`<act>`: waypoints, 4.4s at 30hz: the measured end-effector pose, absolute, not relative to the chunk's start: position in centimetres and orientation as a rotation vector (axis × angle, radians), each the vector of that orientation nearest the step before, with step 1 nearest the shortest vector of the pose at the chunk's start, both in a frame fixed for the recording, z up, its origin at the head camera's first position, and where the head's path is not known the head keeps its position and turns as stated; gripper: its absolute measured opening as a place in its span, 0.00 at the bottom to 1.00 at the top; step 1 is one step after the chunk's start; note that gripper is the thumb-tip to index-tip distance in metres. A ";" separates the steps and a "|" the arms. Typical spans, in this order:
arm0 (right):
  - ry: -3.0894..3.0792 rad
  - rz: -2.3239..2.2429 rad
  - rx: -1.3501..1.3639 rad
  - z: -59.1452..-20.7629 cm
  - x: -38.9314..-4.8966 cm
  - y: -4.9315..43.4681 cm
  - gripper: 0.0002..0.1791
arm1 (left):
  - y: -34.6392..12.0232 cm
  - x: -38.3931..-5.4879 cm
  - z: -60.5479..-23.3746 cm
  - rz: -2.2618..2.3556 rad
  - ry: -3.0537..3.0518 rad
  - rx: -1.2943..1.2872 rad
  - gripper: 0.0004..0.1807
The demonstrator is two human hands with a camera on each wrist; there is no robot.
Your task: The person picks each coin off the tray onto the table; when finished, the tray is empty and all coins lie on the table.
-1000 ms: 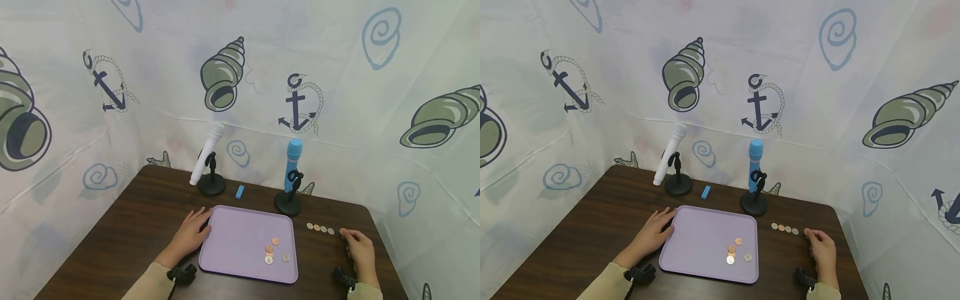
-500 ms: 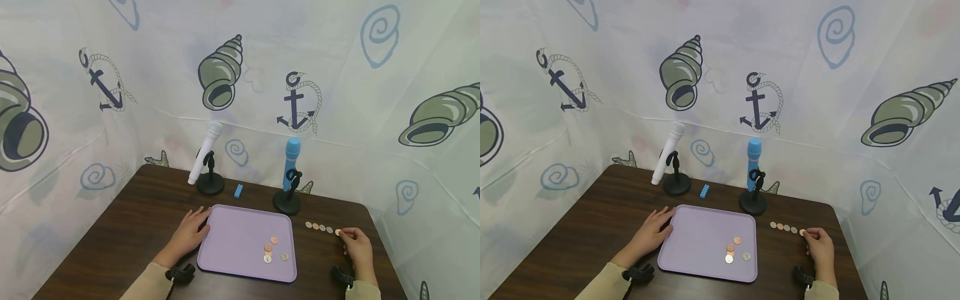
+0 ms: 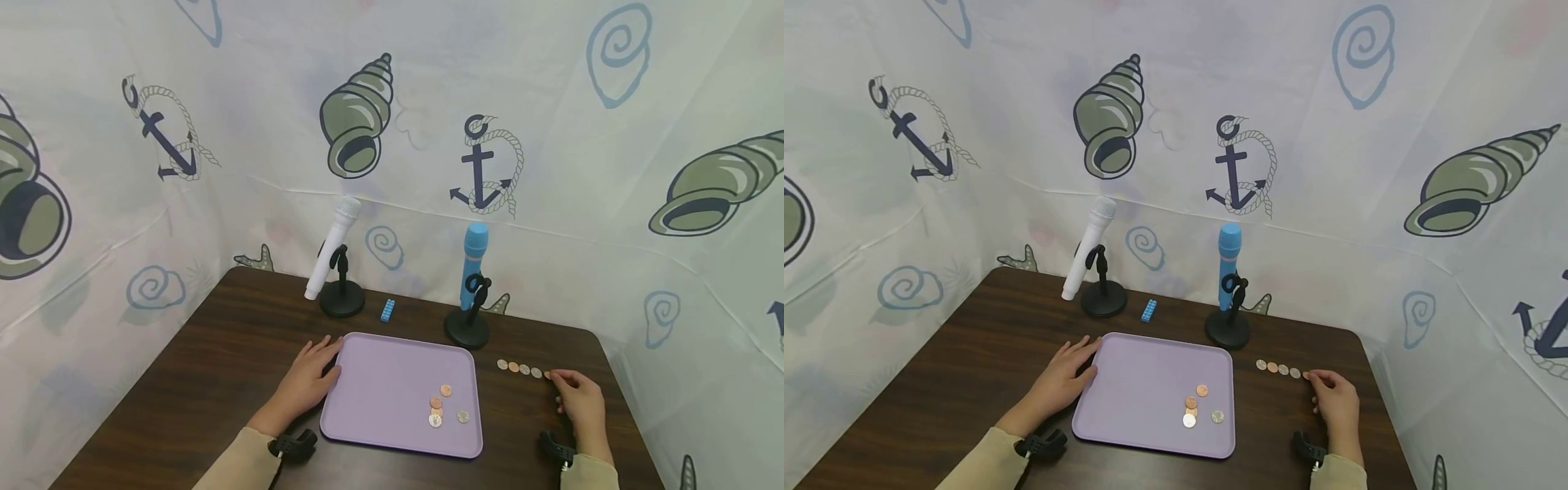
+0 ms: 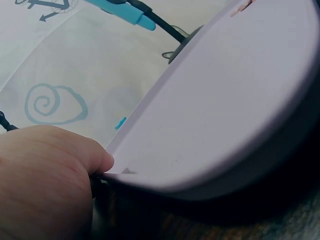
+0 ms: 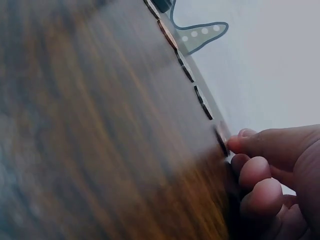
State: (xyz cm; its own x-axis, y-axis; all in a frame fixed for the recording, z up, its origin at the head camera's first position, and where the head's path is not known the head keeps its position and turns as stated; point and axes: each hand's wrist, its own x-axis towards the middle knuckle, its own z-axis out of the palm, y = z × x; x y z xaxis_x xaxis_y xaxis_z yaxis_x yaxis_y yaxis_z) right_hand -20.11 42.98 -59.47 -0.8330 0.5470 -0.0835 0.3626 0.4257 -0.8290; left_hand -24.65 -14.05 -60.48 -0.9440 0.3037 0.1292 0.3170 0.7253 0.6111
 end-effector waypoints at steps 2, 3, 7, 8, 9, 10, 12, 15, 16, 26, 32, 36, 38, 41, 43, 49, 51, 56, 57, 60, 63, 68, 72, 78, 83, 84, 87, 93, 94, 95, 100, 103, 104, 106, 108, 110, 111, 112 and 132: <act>-2.489 1.358 -0.810 -59.5 -20.2 43.0 0.18 | -14.0 -24.7 -60.5 -1.037 -2.897 -0.523 0.34; -2.491 1.356 -0.810 -59.6 -20.2 43.0 0.18 | -14.0 -24.6 -60.5 -1.040 -2.895 -0.524 0.33; -2.478 1.370 -0.809 -59.5 -20.2 43.0 0.18 | -14.1 -24.6 -60.5 -1.040 -2.892 -0.530 0.33; -2.473 1.376 -0.811 -59.5 -20.1 43.0 0.19 | -14.1 -24.6 -60.6 -1.040 -2.892 -0.531 0.33; -2.467 1.386 -0.811 -59.5 -20.1 43.0 0.19 | -14.1 -24.6 -60.6 -1.038 -2.891 -0.533 0.33; -2.459 1.398 -0.809 -59.4 -20.1 43.0 0.19 | -14.1 -24.6 -60.6 -1.037 -2.890 -0.534 0.33; -2.447 1.424 -0.807 -59.4 -20.1 43.0 0.20 | -14.1 -24.7 -60.6 -1.044 -2.886 -0.532 0.33; -2.424 1.456 -0.808 -59.3 -20.0 43.0 0.20 | -14.1 -24.6 -60.6 -1.047 -2.885 -0.529 0.33; -2.418 1.464 -0.808 -59.2 -20.0 43.0 0.20 | -14.1 -24.6 -60.5 -1.049 -2.885 -0.527 0.33; -2.370 1.507 -0.813 -59.2 -19.7 43.1 0.23 | -14.3 -24.7 -60.5 -1.029 -2.884 -0.539 0.33; -2.064 1.787 -0.809 -59.1 -19.1 43.5 0.22 | -14.2 -24.8 -60.6 -1.027 -2.890 -0.551 0.33; -1.689 2.069 -0.623 -59.0 -18.7 43.1 0.20 | -14.3 -24.7 -60.5 -1.040 -2.878 -0.542 0.33; -1.529 2.184 -0.471 -59.0 -18.4 42.5 0.18 | -14.4 -24.6 -60.4 -1.040 -2.874 -0.540 0.33; -1.469 2.261 -0.273 -58.2 -18.3 40.8 0.18 | -14.5 -24.5 -60.4 -1.044 -2.884 -0.536 0.33; -1.609 2.220 -0.176 -56.8 -18.3 39.3 0.19 | -14.4 -24.4 -60.5 -1.045 -2.889 -0.532 0.33; -2.140 1.898 0.060 -51.4 -18.3 33.9 0.15 | -14.2 -24.5 -60.5 -1.055 -2.889 -0.520 0.33; -2.304 1.762 0.131 -50.6 -18.1 32.2 0.12 | -14.1 -24.5 -60.4 -1.058 -2.887 -0.523 0.33; -2.823 1.231 0.417 -50.8 -17.8 28.5 0.14 | -14.2 -24.5 -60.4 -1.067 -2.888 -0.515 0.33; -2.909 1.119 0.470 -51.1 -17.7 28.1 0.15 | -14.2 -24.5 -60.4 -1.061 -2.893 -0.516 0.33; -3.086 0.892 0.535 -52.0 -17.1 27.2 0.14 | -14.1 -24.5 -60.5 -1.036 -2.904 -0.531 0.33; -3.167 0.762 0.500 -52.8 -16.8 26.7 0.14 | -14.1 -24.5 -60.6 -1.034 -2.892 -0.544 0.33; -3.202 0.694 0.445 -54.1 -17.1 26.2 0.13 | -14.3 -24.2 -60.3 -1.040 -2.868 -0.518 0.33; -3.231 0.733 0.435 -54.9 -17.3 26.2 0.12 | -14.4 -24.1 -60.1 -1.024 -2.875 -0.517 0.33; -3.209 0.902 0.493 -55.0 -17.4 26.7 0.14 | -14.3 -24.3 -60.0 -1.031 -2.887 -0.520 0.33; -3.148 1.304 0.567 -55.8 -17.9 28.4 0.12 | -14.2 -24.3 -60.3 -1.025 -2.899 -0.525 0.34; -3.120 1.435 0.571 -56.1 -18.0 28.9 0.11 | -14.1 -24.3 -60.4 -1.024 -2.901 -0.525 0.34; -3.003 1.837 0.565 -57.4 -18.5 30.5 0.10 | -14.1 -24.2 -60.6 -1.032 -2.897 -0.531 0.34; -2.610 2.476 0.560 -59.8 -19.2 33.1 0.06 | -14.5 -24.2 -60.4 -1.022 -2.900 -0.539 0.34; -2.507 2.557 0.559 -60.0 -19.4 33.4 0.09 | -14.6 -24.3 -60.2 -1.017 -2.890 -0.544 0.34; -2.397 2.624 0.570 -60.1 -19.7 33.6 0.12 | -14.7 -24.4 -60.1 -1.012 -2.878 -0.546 0.33; -2.074 2.673 0.495 -59.9 -20.6 34.2 0.17 | -15.0 -25.1 -59.5 -0.995 -2.836 -0.543 0.33; -2.066 2.566 0.316 -59.9 -20.3 34.7 0.14 | -14.8 -25.0 -59.7 -1.009 -2.860 -0.543 0.33; -2.082 2.514 0.237 -59.9 -20.2 35.0 0.12 | -14.6 -25.0 -59.8 -1.014 -2.866 -0.547 0.33; -2.116 2.395 0.081 -59.8 -20.0 35.5 0.12 | -14.3 -25.0 -60.0 -1.029 -2.872 -0.549 0.33; -2.134 2.292 -0.061 -59.7 -20.0 35.9 0.16 | -14.1 -24.9 -60.1 -1.038 -2.871 -0.548 0.33; -2.133 2.233 -0.151 -59.5 -20.0 36.0 0.19 | -14.0 -24.9 -60.3 -1.035 -2.869 -0.549 0.33; -2.127 2.221 -0.177 -59.6 -20.0 36.0 0.20 | -14.0 -24.8 -60.4 -1.034 -2.872 -0.547 0.33; -2.117 2.217 -0.198 -59.6 -20.0 36.0 0.20 | -13.9 -24.8 -60.4 -1.035 -2.872 -0.545 0.33; -2.356 2.060 -0.414 -59.2 -20.3 35.2 0.19 | -14.2 -24.5 -60.3 -1.068 -2.858 -0.547 0.33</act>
State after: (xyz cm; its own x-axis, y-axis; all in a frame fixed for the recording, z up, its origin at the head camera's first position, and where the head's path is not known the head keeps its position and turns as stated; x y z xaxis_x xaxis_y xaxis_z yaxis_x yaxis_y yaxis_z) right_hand -20.29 35.23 -59.21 -0.9655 0.1859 -0.1826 0.2058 0.1140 -0.9719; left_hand -24.48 -14.16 -60.26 -0.9368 0.3110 0.1605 0.3400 0.7002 0.6278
